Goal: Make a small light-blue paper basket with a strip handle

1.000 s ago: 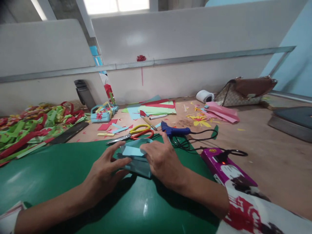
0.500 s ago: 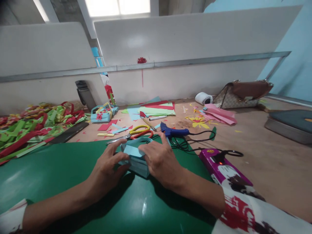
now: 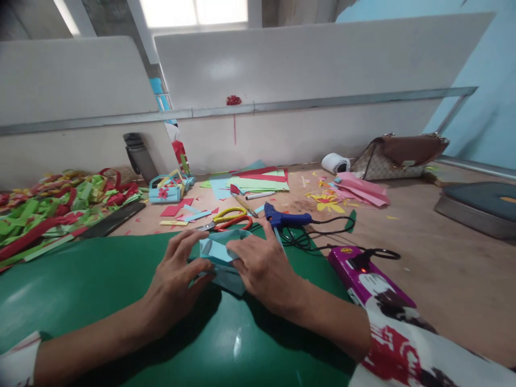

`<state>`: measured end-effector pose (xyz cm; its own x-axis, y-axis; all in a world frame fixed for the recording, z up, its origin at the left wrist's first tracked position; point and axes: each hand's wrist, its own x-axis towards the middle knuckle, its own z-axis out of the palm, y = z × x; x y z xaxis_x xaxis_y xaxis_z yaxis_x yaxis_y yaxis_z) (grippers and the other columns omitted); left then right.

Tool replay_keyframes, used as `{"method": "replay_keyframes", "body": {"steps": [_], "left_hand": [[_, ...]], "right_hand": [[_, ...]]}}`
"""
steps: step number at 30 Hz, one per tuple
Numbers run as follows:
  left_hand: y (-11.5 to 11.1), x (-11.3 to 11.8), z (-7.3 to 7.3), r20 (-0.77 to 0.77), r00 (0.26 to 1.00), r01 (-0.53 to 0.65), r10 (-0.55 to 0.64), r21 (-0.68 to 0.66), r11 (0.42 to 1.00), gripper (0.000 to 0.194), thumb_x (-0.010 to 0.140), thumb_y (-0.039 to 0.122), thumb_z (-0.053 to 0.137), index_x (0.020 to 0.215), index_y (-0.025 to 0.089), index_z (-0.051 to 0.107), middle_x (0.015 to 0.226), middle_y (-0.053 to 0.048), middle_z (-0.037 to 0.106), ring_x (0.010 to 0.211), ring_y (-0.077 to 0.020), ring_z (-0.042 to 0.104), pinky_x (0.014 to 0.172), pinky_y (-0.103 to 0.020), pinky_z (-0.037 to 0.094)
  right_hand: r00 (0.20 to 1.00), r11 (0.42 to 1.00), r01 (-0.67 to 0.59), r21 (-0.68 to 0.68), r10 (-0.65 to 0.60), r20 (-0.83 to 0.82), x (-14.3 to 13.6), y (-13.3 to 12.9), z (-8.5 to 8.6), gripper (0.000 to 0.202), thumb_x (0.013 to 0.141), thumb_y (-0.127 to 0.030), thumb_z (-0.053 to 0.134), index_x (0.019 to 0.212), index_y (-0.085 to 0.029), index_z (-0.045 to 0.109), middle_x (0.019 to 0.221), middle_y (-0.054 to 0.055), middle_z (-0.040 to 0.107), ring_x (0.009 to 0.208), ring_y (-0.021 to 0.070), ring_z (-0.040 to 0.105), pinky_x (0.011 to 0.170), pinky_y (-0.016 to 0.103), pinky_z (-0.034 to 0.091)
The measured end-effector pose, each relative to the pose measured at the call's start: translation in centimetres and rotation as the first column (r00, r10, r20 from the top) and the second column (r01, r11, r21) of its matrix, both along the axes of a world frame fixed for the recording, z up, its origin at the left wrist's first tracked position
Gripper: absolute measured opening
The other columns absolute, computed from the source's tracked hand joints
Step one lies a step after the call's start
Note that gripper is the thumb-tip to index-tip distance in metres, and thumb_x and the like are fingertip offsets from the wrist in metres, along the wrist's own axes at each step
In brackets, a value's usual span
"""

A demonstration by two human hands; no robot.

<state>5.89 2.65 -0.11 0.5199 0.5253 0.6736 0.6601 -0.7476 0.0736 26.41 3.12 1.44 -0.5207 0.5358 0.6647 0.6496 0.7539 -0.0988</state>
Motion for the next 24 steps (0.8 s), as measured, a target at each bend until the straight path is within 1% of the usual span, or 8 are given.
{"method": "replay_keyframes", "body": {"steps": [3, 5, 10, 15, 20, 24], "left_hand": [[0.17, 0.07, -0.11, 0.009, 1.000, -0.016, 0.016, 0.014, 1.000, 0.005, 0.079, 0.012, 0.059, 0.078, 0.017, 0.060, 0.121, -0.011, 0.043, 0.117, -0.0313, 0.035, 0.092, -0.049, 0.041], [0.27, 0.13, -0.17, 0.008, 1.000, -0.025, 0.024, 0.029, 0.999, 0.005, 0.080, 0.013, 0.058, 0.078, 0.017, 0.061, 0.117, -0.010, 0.044, 0.113, -0.0304, 0.036, 0.089, -0.048, 0.042], [0.18, 0.21, -0.19, 0.008, 1.000, -0.025, 0.024, 0.073, 0.997, 0.009, 0.079, 0.010, 0.057, 0.076, 0.018, 0.060, 0.109, -0.009, 0.045, 0.102, -0.0264, 0.039, 0.081, -0.042, 0.044], [-0.04, 0.20, -0.18, -0.028, 1.000, 0.000, 0.003, 0.120, 0.993, 0.012, 0.078, 0.007, 0.055, 0.074, 0.018, 0.059, 0.100, -0.007, 0.049, 0.089, -0.0225, 0.042, 0.074, -0.037, 0.043], [-0.05, 0.11, -0.13, -0.054, 0.998, 0.050, -0.044, 0.126, 0.991, 0.015, 0.082, 0.008, 0.050, 0.074, 0.016, 0.059, 0.095, -0.007, 0.058, 0.089, -0.0225, 0.044, 0.074, -0.037, 0.040], [-0.22, 0.06, -0.02, -0.088, 0.994, 0.070, -0.059, 0.124, 0.990, 0.018, 0.086, 0.011, 0.046, 0.074, 0.016, 0.058, 0.086, -0.005, 0.064, 0.084, -0.0212, 0.045, 0.070, -0.035, 0.035]], "right_hand": [[1.000, 1.000, -0.004, -0.017, 0.004, -0.005, -0.04, -0.11, 0.08, 0.012, 0.086, -0.021, 0.051, 0.095, -0.015, 0.056, 0.079, 0.003, 0.067, 0.073, 0.0166, 0.061, 0.102, 0.049, 0.017], [1.000, 1.000, -0.006, -0.031, 0.006, -0.002, -0.07, -0.12, 0.14, 0.013, 0.086, -0.022, 0.053, 0.096, -0.015, 0.056, 0.080, 0.003, 0.067, 0.074, 0.0169, 0.062, 0.102, 0.049, 0.015], [1.000, 0.999, -0.005, -0.041, 0.006, 0.014, -0.11, -0.19, 0.28, 0.013, 0.086, -0.014, 0.049, 0.096, -0.014, 0.057, 0.081, 0.004, 0.067, 0.076, 0.0171, 0.062, 0.103, 0.049, 0.014], [1.000, 0.999, -0.004, -0.044, 0.006, 0.026, -0.15, -0.12, 0.20, 0.015, 0.086, -0.012, 0.046, 0.095, -0.015, 0.058, 0.076, 0.002, 0.066, 0.073, 0.0160, 0.061, 0.103, 0.051, 0.013], [0.999, 0.999, -0.029, -0.015, 0.030, 0.034, -0.07, 0.09, 0.05, 0.018, 0.086, -0.010, 0.044, 0.095, -0.015, 0.059, 0.074, 0.002, 0.066, 0.071, 0.0156, 0.061, 0.102, 0.052, 0.014], [0.997, 0.999, -0.043, -0.024, 0.044, 0.056, -0.02, 0.04, 0.12, 0.021, 0.086, -0.009, 0.042, 0.095, -0.017, 0.060, 0.072, 0.001, 0.065, 0.071, 0.0153, 0.060, 0.103, 0.052, 0.013]]}}
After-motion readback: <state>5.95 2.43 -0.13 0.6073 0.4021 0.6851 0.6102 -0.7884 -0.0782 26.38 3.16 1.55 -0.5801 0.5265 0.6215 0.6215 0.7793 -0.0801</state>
